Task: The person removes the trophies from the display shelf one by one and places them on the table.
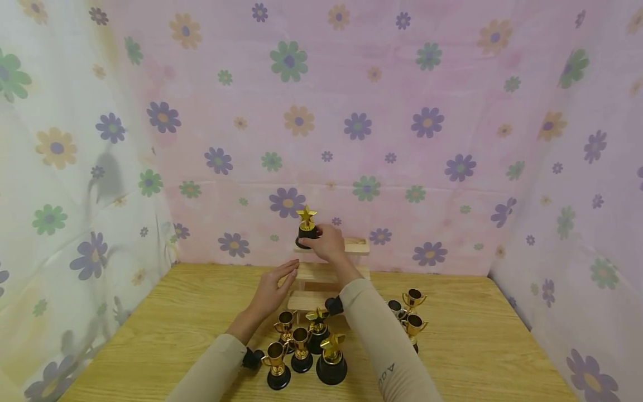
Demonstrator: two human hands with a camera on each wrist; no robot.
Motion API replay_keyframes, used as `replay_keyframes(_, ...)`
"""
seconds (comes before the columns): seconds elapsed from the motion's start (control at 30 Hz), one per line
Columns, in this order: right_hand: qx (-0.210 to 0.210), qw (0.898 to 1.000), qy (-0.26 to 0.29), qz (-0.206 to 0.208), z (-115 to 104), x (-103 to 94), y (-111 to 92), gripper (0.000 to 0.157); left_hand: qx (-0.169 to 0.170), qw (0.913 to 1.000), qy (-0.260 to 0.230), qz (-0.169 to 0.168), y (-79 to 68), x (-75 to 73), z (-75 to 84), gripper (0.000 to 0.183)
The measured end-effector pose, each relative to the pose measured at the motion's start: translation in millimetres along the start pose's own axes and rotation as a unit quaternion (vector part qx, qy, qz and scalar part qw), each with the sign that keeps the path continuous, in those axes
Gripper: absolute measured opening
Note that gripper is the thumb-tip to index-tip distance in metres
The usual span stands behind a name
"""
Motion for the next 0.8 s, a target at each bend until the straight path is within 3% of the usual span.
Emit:
replay_keyframes(0.37,0.005,1.000,0.004,-0.005,3.5,-5.8,-3.2,0.068,0.003,0.9999,0.007,0.008,1.1,1.8,-0.1,0.036)
replay_keyframes(0.8,-0.027,0.999,-0.025,-0.010,-14.2,-27.8,-29.3,0.062,-0.006,1.0000,-0.003,-0.001,2.6,0.1,0.3,0.038)
Point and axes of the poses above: each hand's wrist, its own y-axis towards the middle knuckle, its own x-axis out of the palm, z = x × y, the point moved 6 cm from there along y, towards the middle knuckle, and after that the axes turned 15 degrees about -z, right-handed, at the moved point
